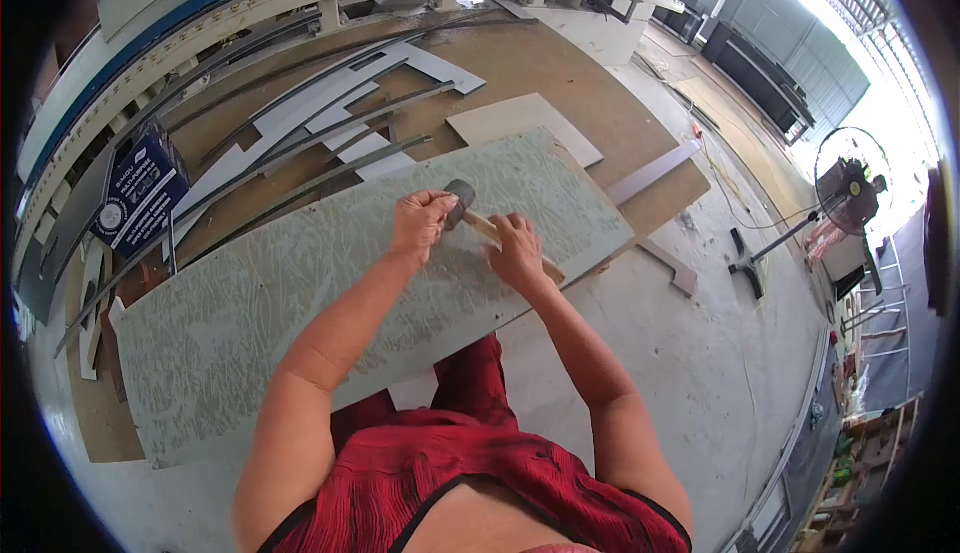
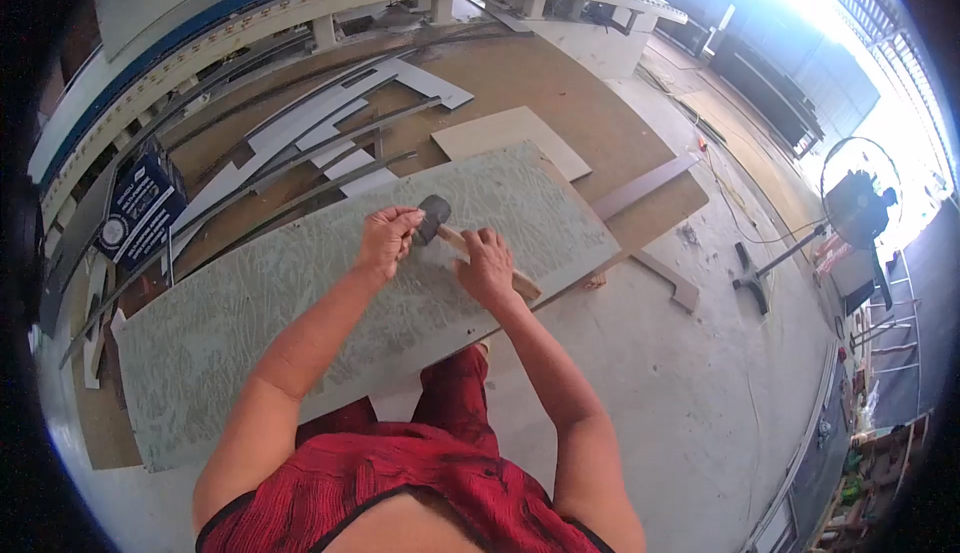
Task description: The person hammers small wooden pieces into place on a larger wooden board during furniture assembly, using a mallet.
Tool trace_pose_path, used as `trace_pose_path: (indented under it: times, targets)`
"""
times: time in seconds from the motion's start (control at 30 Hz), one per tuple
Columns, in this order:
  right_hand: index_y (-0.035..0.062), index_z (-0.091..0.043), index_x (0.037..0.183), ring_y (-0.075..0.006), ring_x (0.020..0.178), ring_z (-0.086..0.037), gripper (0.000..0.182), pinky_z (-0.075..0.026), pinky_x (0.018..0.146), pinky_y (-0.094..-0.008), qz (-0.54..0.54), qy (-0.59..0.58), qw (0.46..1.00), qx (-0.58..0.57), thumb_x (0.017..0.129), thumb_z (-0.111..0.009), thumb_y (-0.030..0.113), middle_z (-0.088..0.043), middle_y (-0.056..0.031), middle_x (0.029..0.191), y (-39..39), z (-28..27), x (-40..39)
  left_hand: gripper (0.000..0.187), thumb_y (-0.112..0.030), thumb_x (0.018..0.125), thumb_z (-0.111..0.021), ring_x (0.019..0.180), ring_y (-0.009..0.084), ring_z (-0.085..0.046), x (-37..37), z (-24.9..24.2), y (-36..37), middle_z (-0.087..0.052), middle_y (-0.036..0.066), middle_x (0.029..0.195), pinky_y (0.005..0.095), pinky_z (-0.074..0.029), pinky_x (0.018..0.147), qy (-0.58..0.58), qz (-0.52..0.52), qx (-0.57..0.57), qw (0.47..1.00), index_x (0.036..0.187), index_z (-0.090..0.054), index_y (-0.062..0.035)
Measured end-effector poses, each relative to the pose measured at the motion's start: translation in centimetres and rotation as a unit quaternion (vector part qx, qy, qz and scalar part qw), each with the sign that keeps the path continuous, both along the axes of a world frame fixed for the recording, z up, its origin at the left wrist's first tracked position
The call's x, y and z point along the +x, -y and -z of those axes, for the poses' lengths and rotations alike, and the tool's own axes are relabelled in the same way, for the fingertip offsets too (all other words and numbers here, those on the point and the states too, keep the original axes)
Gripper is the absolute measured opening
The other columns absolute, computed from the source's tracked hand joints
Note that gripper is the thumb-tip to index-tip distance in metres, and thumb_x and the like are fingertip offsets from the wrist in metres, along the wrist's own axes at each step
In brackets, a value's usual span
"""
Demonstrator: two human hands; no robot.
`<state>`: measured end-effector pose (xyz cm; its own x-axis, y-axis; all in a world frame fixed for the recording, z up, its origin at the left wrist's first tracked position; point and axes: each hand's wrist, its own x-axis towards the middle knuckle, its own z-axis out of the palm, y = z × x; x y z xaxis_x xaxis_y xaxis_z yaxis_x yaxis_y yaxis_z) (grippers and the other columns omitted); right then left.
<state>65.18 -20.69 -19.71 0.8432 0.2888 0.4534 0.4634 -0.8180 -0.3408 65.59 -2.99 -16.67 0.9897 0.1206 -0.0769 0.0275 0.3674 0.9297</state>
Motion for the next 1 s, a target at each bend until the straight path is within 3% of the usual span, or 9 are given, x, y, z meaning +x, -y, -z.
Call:
trace_pose_path:
  times: [0.1, 0.33, 0.5, 0.53, 0.67, 0.77, 0.87, 1.0]
  targets:
    - [0.0141, -0.052, 0.11, -0.0282, 0.106, -0.045, 0.041, -0.038, 0.084, -0.0419, 0.024, -0.154, 0.988, -0.008, 0.071, -0.065, 0.015, -0.048, -0.0109, 0.109, 0.3, 1.7, 1.2, 0.009, -0.012, 0.078, -0.065, 0.039, 0.002, -0.04, 3.3, -0.1, -1.0, -0.05, -0.004, 0.055, 0.0178, -0.027, 0.032, -0.003, -0.002, 0.048, 0.999, 0.081, -0.062, -0.0041]
    - [0.0145, -0.056, 0.106, -0.0277, 0.09, -0.054, 0.03, -0.043, 0.075, -0.0391, 0.012, -0.141, 0.99, 0.016, 0.076, -0.061, 0.019, -0.053, -0.0093, 0.091, 0.8, 2.1, 3.6, 0.008, -0.013, 0.077, -0.066, 0.037, 0.0026, -0.037, 12.2, 1.1, -0.7, -0.047, -0.004, 0.051, 0.0198, -0.025, 0.032, 0.02, -0.009, 0.118, 0.993, 0.076, -0.062, -0.005]
    - [0.0136, -0.058, 0.105, -0.0291, 0.076, -0.057, 0.028, -0.044, 0.068, -0.0389, 0.059, -0.198, 0.964, 0.166, 0.078, -0.062, 0.023, -0.058, -0.0109, 0.082, 5.0, 0.4, 5.9, 0.011, -0.014, 0.074, -0.067, 0.048, 0.0061, -0.048, 18.6, 3.0, 1.7, -0.055, -0.002, 0.057, 0.0221, -0.037, 0.045, 0.076, -0.021, 0.211, 0.974, 0.076, -0.064, -0.0027]
    - [0.0102, -0.058, 0.105, -0.0232, 0.066, -0.057, 0.029, -0.044, 0.063, -0.0345, 0.071, -0.219, 0.95, 0.21, 0.079, -0.062, 0.023, -0.06, -0.0089, 0.076, 6.1, 0.0, 6.4, 0.012, -0.014, 0.074, -0.067, 0.052, 0.0069, -0.05, 19.5, 3.2, 2.4, -0.057, -0.002, 0.059, 0.0227, -0.04, 0.049, 0.096, -0.021, 0.236, 0.967, 0.076, -0.065, -0.0022]
    - [0.0018, -0.057, 0.1, -0.0084, 0.056, -0.051, 0.027, -0.04, 0.048, -0.0228, 0.099, -0.296, 0.849, 0.427, 0.085, -0.058, 0.024, -0.053, -0.0007, 0.067, 9.8, -0.2, 8.3, 0.014, -0.014, 0.071, -0.069, 0.062, 0.0091, -0.056, 25.1, 7.3, 5.2, -0.063, 0.001, 0.064, 0.0244, -0.044, 0.059, 0.095, 0.02, 0.31, 0.946, 0.075, -0.067, -0.0016]
    - [0.0024, -0.056, 0.095, -0.0077, 0.052, -0.049, 0.025, -0.038, 0.044, -0.022, 0.108, -0.37, 0.784, 0.486, 0.086, -0.057, 0.025, -0.051, 0.0001, 0.065, 12.2, 1.5, 9.0, 0.015, -0.017, 0.069, -0.069, 0.063, 0.0115, -0.059, 27.7, 8.8, 7.2, -0.064, 0.004, 0.065, 0.0264, -0.045, 0.059, 0.088, 0.017, 0.379, 0.921, 0.073, -0.067, -0.0028]
    - [0.002, -0.054, 0.086, -0.008, 0.045, -0.046, 0.021, -0.036, 0.04, -0.0222, 0.129, -0.364, 0.773, 0.503, 0.088, -0.053, 0.022, -0.051, -0.0018, 0.061, 12.9, 2.8, 8.8, 0.016, -0.021, 0.068, -0.068, 0.063, 0.017, -0.061, 29.8, 9.3, 8.4, -0.065, 0.008, 0.066, 0.0298, -0.046, 0.06, 0.093, -0.003, 0.457, 0.885, 0.073, -0.068, -0.0051]
    - [0.0023, -0.056, 0.094, -0.0062, 0.047, -0.046, 0.024, -0.036, 0.042, -0.0211, 0.124, -0.376, 0.76, 0.516, 0.087, -0.055, 0.025, -0.05, 0.0008, 0.063, 13.0, 2.9, 8.5, 0.018, -0.025, 0.068, -0.068, 0.066, 0.0224, -0.062, 31.7, 9.6, 9.8, -0.065, 0.01, 0.07, 0.0332, -0.047, 0.061, 0.111, -0.007, 0.528, 0.842, 0.074, -0.068, -0.0078]
